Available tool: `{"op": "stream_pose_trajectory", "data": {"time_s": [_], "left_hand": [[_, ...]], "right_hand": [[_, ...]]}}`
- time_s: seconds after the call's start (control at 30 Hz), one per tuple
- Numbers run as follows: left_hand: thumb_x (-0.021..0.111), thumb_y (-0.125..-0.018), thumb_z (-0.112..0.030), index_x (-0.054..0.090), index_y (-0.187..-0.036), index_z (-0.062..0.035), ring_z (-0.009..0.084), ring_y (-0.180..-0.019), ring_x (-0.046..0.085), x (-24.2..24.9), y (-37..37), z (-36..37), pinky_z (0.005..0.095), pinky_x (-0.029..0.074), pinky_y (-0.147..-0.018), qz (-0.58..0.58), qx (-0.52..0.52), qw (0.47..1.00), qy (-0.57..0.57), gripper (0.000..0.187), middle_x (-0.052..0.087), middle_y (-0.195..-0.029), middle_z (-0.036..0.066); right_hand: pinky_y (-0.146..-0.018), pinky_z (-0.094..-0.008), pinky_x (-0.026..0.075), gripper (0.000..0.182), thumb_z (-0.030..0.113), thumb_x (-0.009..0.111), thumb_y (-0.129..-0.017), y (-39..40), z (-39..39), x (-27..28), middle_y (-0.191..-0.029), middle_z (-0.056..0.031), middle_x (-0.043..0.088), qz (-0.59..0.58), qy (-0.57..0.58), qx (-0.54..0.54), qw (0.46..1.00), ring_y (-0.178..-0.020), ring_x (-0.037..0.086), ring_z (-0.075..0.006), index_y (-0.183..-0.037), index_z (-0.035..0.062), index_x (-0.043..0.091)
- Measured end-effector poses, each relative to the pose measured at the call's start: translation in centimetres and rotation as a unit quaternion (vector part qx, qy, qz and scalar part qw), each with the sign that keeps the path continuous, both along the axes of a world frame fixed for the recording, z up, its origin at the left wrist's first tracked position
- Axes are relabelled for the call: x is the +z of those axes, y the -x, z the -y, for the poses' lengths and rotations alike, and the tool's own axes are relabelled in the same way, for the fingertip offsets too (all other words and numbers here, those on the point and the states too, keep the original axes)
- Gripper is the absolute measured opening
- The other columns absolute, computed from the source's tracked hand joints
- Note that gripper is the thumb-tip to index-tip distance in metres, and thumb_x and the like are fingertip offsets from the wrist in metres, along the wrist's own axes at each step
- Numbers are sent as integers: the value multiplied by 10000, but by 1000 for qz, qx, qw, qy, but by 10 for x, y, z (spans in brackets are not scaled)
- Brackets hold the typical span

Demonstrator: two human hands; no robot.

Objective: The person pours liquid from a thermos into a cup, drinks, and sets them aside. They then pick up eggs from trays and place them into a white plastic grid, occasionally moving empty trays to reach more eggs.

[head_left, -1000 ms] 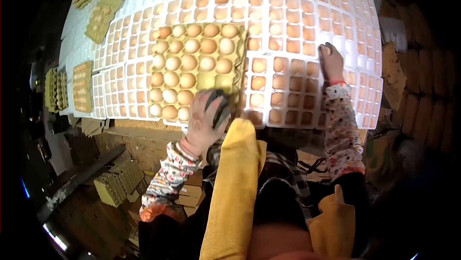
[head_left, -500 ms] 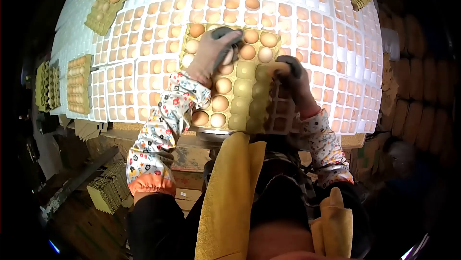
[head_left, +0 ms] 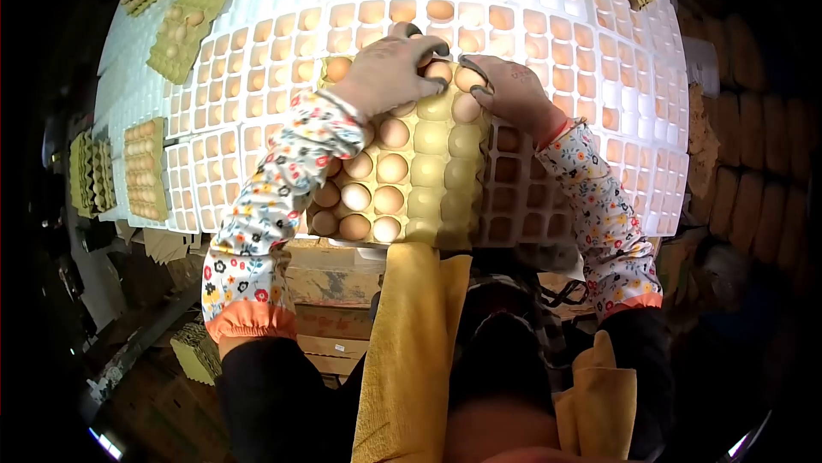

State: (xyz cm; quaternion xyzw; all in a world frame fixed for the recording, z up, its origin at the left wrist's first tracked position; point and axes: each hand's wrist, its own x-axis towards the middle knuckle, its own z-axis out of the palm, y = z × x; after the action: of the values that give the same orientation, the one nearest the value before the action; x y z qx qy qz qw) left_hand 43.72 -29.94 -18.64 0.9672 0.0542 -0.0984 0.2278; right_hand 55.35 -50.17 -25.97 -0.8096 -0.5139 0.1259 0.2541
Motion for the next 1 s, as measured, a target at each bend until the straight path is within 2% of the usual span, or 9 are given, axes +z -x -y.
{"op": "stream_pose_trajectory", "data": {"time_s": [0.13,0.23,0.33,0.43,0.5,0.63,0.73,0.8,1.0], "left_hand": [[681,-824,-338,677,-1035,-118,288,-1111,568,4,-31,13,385,462,-944,-49,-120,976,-178,304,565,-1202,127],[693,-802,-363,692,-1100,-149,242,-964,593,-1,-4,-7,332,502,-789,24,75,990,115,366,620,-1101,82],[660,-885,-341,604,-1214,-92,172,-897,623,-10,52,11,316,528,-782,65,169,776,605,416,656,-1056,54],[519,-974,-381,563,-1206,-49,230,-895,651,-25,56,35,366,564,-720,105,244,629,730,408,661,-1048,92],[476,-956,-501,566,-1181,-58,264,-820,661,-12,68,42,404,560,-657,88,246,661,704,505,660,-1033,106],[447,-944,-557,564,-1191,-53,279,-798,660,-19,45,63,405,555,-622,82,274,559,778,573,658,-1061,121],[430,-934,-584,546,-1249,-41,305,-898,662,6,11,95,421,564,-663,40,205,517,830,639,645,-1145,150],[429,-929,-593,525,-1298,-32,313,-1004,648,13,-29,136,429,563,-730,82,207,570,791,679,626,-1204,168],[653,-879,-203,513,-1314,16,158,-920,626,42,-136,251,292,524,-750,85,68,872,478,507,632,-1162,132]], "right_hand": [[-874,-383,499,418,239,618,-827,2,9,27,-1082,-144,675,-89,-31,-65,993,-991,642,-285,-1203,56,617],[-860,-314,495,516,288,590,-917,7,50,6,-1151,-88,636,-533,-237,-177,793,-1009,617,-183,-1343,7,519],[-937,-317,470,523,302,572,-944,25,56,17,-1177,-76,609,-669,-236,-143,690,-1046,599,-189,-1359,-3,481],[-782,-315,520,418,208,676,-875,18,32,37,-1077,-64,627,-635,-111,-101,758,-933,632,-179,-1253,51,591],[-892,-355,508,409,229,710,-812,28,18,43,-1175,-131,584,-184,-2,-4,983,-1076,592,-270,-1180,65,636],[-1013,-373,426,437,269,627,-804,40,-3,20,-1396,-189,464,244,207,61,945,-1208,484,-311,-1207,101,637],[-1090,-337,299,442,278,519,-915,39,19,2,-1413,-138,472,92,50,37,994,-1331,371,-320,-1290,44,546],[-962,-361,418,380,302,588,-908,42,-9,-100,-1307,-142,549,19,-270,-154,950,-1192,519,-237,-1248,135,556],[-918,-311,469,414,180,679,-864,-30,134,-35,-1181,-147,625,-102,-241,-173,950,-1070,591,-212,-1225,10,568]]}}
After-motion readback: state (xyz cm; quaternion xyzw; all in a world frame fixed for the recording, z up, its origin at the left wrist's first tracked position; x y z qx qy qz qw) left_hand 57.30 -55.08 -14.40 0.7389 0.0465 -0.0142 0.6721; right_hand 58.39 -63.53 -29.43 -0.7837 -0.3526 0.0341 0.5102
